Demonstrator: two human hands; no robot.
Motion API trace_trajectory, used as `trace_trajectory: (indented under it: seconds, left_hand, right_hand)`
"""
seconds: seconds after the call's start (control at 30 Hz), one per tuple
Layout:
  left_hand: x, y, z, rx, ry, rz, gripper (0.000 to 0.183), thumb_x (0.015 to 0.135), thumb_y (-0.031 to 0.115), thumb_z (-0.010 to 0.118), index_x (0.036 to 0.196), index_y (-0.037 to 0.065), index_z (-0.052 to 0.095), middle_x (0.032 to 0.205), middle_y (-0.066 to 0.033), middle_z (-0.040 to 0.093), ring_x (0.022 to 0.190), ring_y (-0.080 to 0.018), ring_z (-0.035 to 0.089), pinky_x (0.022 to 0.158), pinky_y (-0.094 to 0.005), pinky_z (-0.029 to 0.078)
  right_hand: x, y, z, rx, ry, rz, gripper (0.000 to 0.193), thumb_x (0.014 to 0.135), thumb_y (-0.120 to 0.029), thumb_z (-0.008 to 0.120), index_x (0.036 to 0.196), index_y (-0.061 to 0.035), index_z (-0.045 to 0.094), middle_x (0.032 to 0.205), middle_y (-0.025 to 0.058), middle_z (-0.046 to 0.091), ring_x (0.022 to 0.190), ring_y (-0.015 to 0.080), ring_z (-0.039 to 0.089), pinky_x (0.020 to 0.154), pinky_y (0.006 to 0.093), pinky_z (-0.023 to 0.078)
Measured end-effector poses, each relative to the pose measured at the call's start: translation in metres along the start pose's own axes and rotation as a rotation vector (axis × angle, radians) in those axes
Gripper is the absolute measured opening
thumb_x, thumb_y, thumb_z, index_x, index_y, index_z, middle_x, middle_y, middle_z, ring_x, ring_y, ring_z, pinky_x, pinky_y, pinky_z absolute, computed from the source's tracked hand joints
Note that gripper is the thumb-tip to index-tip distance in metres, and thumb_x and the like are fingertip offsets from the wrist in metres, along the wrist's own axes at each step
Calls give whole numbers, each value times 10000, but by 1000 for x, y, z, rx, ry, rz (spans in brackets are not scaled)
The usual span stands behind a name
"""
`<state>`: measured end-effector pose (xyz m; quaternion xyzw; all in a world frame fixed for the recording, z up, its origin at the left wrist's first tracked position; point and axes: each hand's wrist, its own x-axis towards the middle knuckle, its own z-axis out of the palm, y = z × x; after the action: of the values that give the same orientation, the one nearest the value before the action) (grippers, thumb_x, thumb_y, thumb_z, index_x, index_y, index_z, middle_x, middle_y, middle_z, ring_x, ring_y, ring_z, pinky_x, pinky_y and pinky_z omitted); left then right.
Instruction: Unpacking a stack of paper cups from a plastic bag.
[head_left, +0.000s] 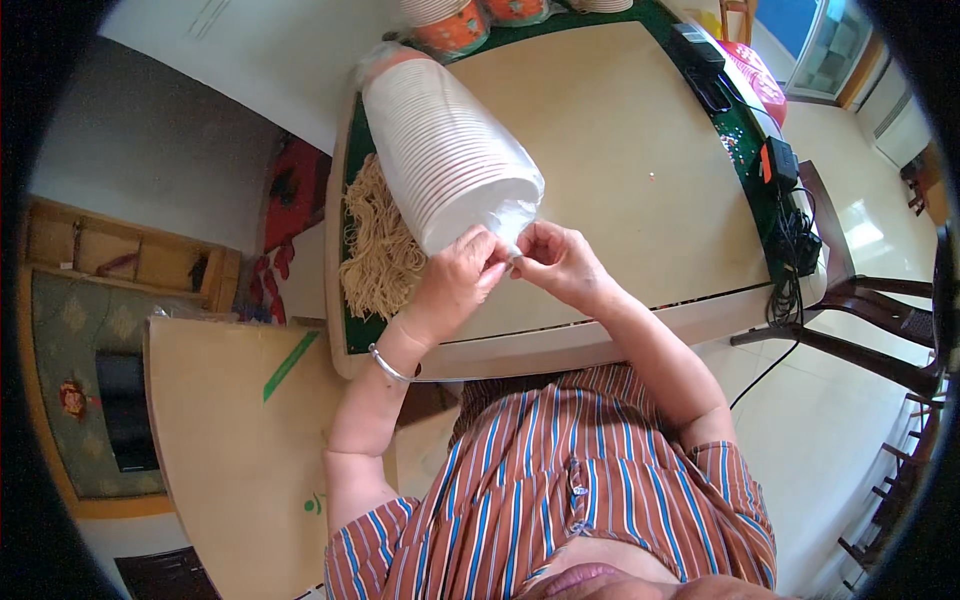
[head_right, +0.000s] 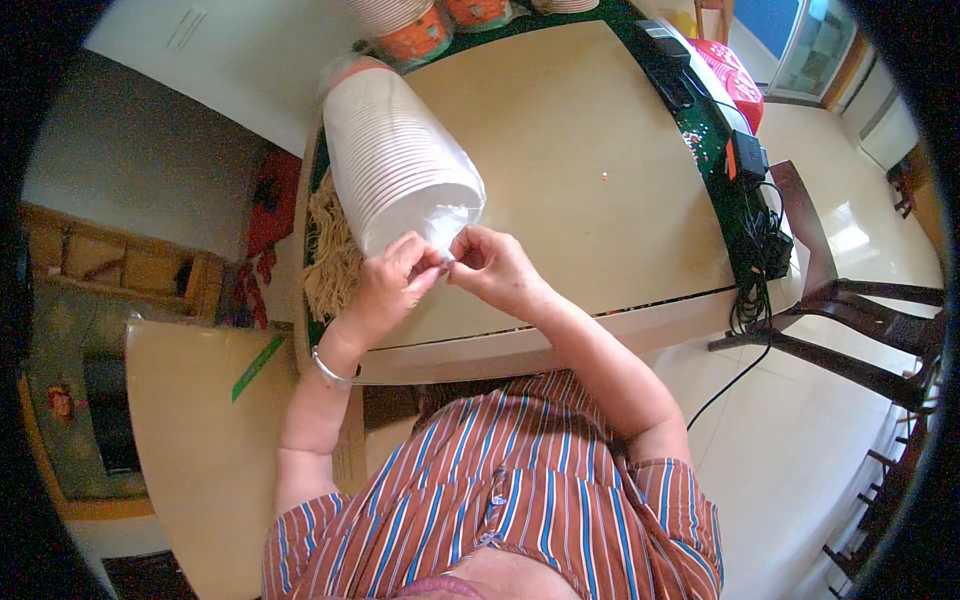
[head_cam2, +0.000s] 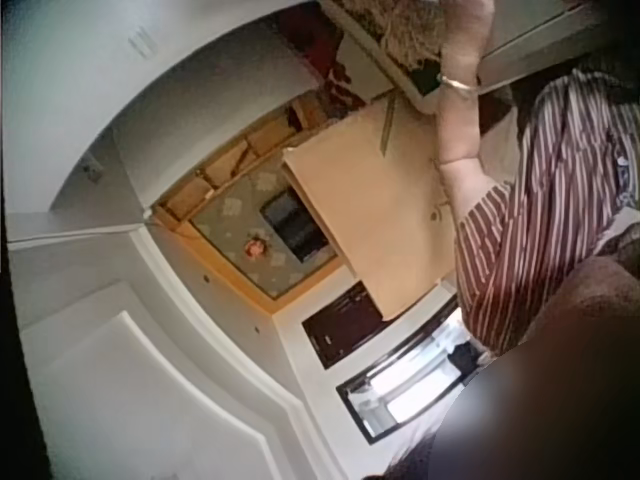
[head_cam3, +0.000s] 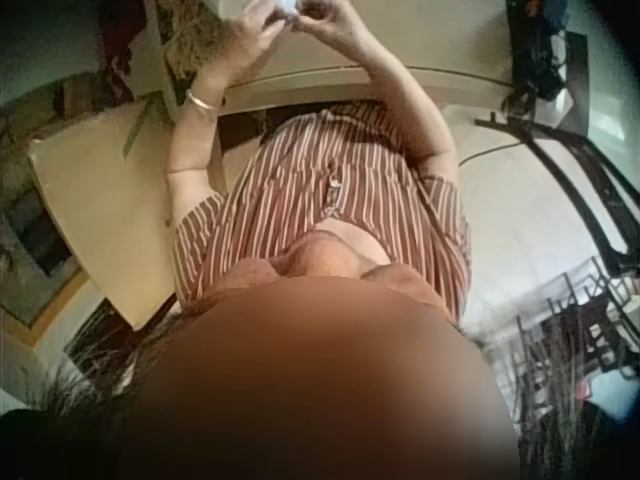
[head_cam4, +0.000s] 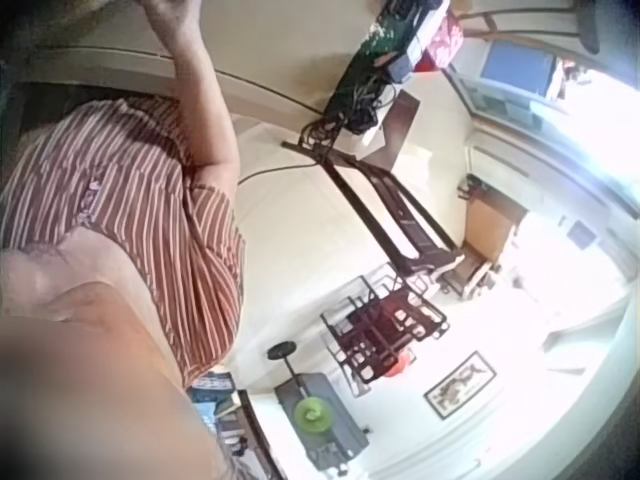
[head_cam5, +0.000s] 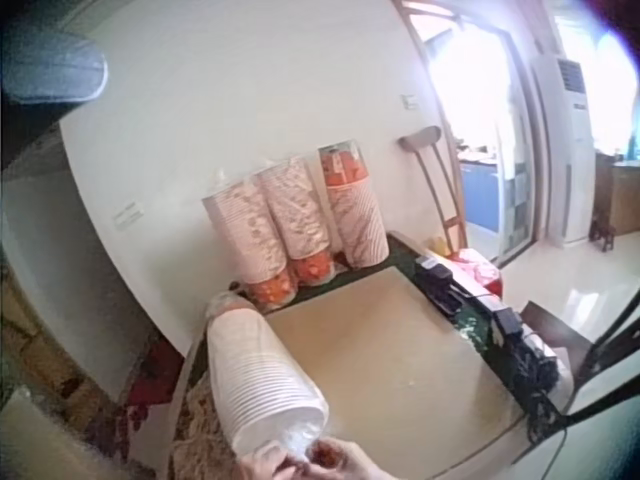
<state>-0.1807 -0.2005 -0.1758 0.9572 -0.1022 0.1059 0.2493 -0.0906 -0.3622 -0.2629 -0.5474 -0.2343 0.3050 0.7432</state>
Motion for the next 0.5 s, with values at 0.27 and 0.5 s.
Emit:
trace_trajectory:
  seconds: [0.27,0.5]
  left_hand:
    - [-9,5,14,29,164,-93,112,873,13,710,963,11,643,887,-136,641,782,-310,672,679,-390,540]
    - [-14,15,21,114,221,-122,104,864,13,711,931,13,632,891,-135,646,761,-313,668,668,-392,539]
  right_hand:
    - [-7,1,16,-359,173,-401,161,822,23,707,935,-3,596,828,97,650,749,145,650,704,313,542]
    - [-13,5,33,-370,322,-366,173,814,35,716,933,-2,595,859,108,655,772,163,673,720,306,556]
